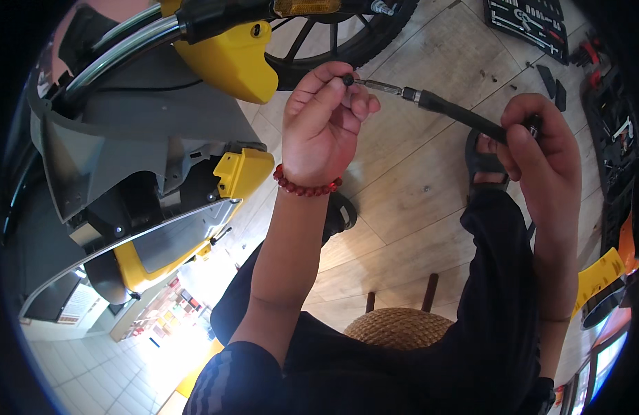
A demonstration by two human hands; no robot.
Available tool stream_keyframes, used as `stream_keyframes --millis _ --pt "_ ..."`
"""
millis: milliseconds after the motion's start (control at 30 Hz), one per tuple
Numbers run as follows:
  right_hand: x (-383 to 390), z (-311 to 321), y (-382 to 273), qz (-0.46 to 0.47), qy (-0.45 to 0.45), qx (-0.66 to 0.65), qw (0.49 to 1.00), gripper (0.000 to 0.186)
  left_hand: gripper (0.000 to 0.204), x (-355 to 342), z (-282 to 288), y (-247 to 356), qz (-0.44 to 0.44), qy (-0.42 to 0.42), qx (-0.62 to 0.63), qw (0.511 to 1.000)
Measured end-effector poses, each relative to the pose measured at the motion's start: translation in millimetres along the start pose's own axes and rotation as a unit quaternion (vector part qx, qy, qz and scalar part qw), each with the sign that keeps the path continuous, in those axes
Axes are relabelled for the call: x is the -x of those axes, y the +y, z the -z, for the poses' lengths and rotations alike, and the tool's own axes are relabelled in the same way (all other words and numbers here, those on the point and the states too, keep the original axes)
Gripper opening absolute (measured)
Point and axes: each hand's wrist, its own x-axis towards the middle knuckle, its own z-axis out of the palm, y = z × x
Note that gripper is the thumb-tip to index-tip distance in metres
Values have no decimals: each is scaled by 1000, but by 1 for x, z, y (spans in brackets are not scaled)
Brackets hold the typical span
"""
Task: Repairing electrical wiring and components on a yellow scooter.
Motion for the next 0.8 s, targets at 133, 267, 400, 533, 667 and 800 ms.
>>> stream_keyframes --millis 133,267,400,533,667,800 --pt "0 2 -1 15 -4 7 1000 14 19 -3 0 -1 -9 -3 -15 1000" --pt "1 1 -1 18 5 11 1000 13 20 -4 6 -1 3 -32 -46 998" --pt "-1 2 0 16 8 20 1000 12 19 -4 6 -2 1 -37 -48 998" --pt "-1 2 -1 10 -6 63 998 11 15 -5 7 5 -21 -42 -112 993" --pt "-2 -2 1 -57 25 -1 998 13 15 -4 11 11 -31 -54 -163 985" --pt "-5 -2 5 -86 21 -37 995 17 15 -3 12 11 -32 -46 -181 982"
